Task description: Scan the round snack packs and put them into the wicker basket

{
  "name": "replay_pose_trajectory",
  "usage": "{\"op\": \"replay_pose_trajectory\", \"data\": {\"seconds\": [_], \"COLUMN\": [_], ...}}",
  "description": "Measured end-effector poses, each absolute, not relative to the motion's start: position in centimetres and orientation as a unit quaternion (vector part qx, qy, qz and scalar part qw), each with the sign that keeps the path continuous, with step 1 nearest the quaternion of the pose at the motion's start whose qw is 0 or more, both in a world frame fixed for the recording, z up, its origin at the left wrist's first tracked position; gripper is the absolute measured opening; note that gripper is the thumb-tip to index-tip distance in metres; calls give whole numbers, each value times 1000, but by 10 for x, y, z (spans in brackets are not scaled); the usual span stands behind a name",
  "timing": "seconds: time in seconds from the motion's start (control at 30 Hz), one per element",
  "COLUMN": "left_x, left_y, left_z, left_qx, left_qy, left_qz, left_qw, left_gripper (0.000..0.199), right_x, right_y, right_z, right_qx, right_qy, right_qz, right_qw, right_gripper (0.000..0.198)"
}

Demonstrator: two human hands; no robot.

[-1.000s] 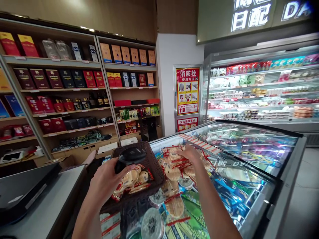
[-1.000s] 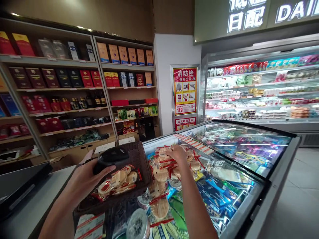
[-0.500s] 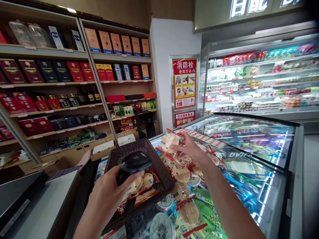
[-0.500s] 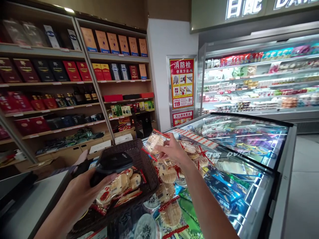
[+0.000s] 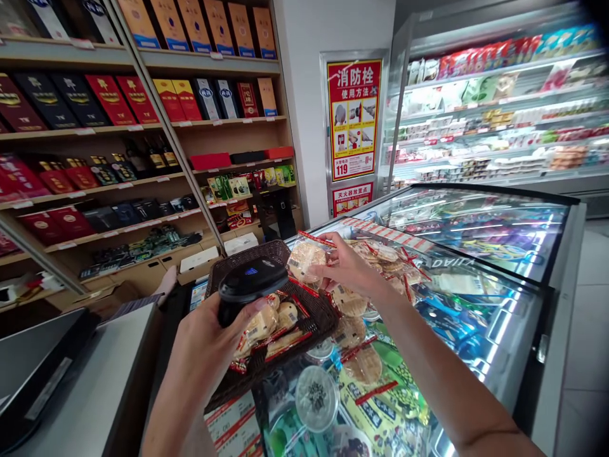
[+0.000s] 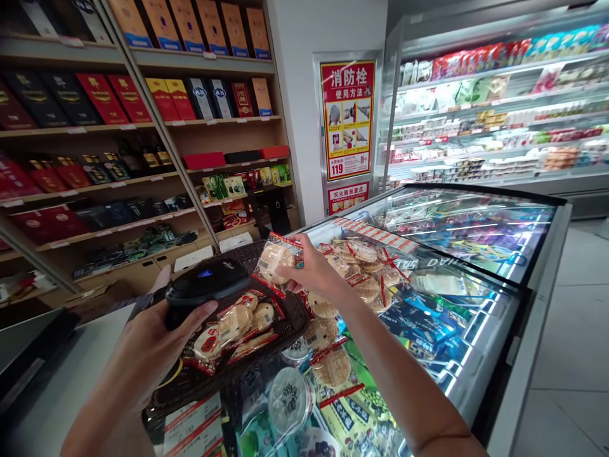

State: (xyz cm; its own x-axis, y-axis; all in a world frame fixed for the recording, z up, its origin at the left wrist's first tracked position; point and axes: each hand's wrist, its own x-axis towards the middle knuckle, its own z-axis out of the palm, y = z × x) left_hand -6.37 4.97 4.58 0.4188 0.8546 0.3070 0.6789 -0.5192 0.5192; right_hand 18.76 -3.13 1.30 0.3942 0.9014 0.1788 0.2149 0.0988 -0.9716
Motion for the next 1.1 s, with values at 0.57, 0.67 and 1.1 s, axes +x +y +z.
{"op": "replay_pose_trajectory", "data": {"seconds": [0.57,0.67,1.1], "left_x": [-65,-64,-59], "left_y": [58,59,58], "left_z": [48,49,47], "left_qx": [829,833,844], "left_qy": [509,511,488], "left_qz": [204,179,189], "left_qw": [108,112,122], "left_gripper": [59,59,64], "right_x": [234,268,279], "right_y": [-11,-33,-43], "right_z": [-19,-12,-3], "right_qx": [-835,-888,-771], "right_qy": [-439,-390,-453], "right_qz": [-53,-25,120], "right_qw": [327,244,431], "right_gripper": [24,45,30]}}
